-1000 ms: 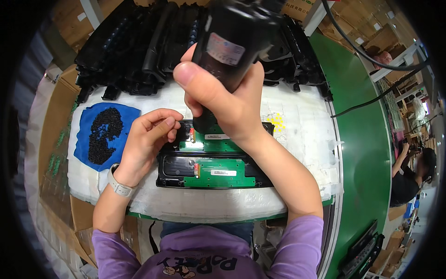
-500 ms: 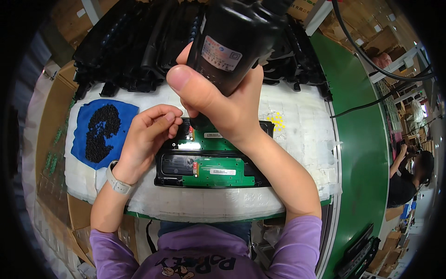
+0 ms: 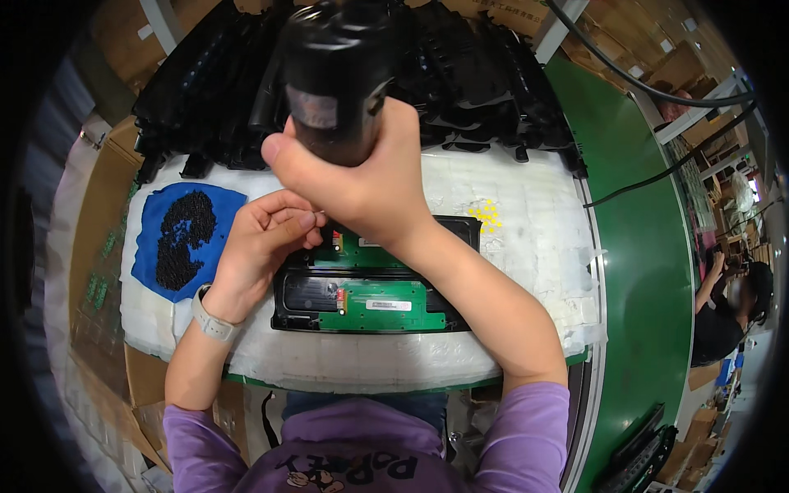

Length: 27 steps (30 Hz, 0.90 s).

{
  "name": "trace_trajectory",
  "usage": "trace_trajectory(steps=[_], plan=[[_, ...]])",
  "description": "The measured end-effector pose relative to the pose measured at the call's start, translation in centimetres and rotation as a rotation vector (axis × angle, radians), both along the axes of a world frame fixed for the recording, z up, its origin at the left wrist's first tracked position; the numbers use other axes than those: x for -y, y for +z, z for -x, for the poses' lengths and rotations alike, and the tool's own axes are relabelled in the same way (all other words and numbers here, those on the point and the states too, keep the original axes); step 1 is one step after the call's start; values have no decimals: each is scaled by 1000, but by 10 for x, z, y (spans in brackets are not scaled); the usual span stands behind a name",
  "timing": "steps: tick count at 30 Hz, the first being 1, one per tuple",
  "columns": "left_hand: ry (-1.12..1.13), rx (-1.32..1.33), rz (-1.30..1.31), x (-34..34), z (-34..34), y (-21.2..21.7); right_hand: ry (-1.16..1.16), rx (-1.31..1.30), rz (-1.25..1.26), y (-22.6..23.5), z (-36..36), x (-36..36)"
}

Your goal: Assembling PCBs onto plastic cartridges using an electric screwdriver.

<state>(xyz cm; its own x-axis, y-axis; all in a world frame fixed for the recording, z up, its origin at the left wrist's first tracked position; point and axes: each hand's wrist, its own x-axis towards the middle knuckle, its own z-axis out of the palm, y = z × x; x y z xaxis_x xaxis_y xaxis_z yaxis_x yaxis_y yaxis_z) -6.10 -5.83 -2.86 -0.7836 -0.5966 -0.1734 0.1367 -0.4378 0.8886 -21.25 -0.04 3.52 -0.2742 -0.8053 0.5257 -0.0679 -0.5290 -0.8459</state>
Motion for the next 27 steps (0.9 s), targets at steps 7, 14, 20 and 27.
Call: trace_trajectory(steps=[7, 14, 20, 27], plan=[[-3, 1, -5, -4, -1, 5, 60, 39, 2, 0, 8, -13], [-8, -27, -40, -4, -3, 6, 301, 239, 284, 18, 32, -25], [-22, -71, 23, -7, -4, 10, 373, 340, 329, 23, 32, -28], [-43, -54, 29, -6, -4, 11, 265, 510, 297, 26, 24, -30]])
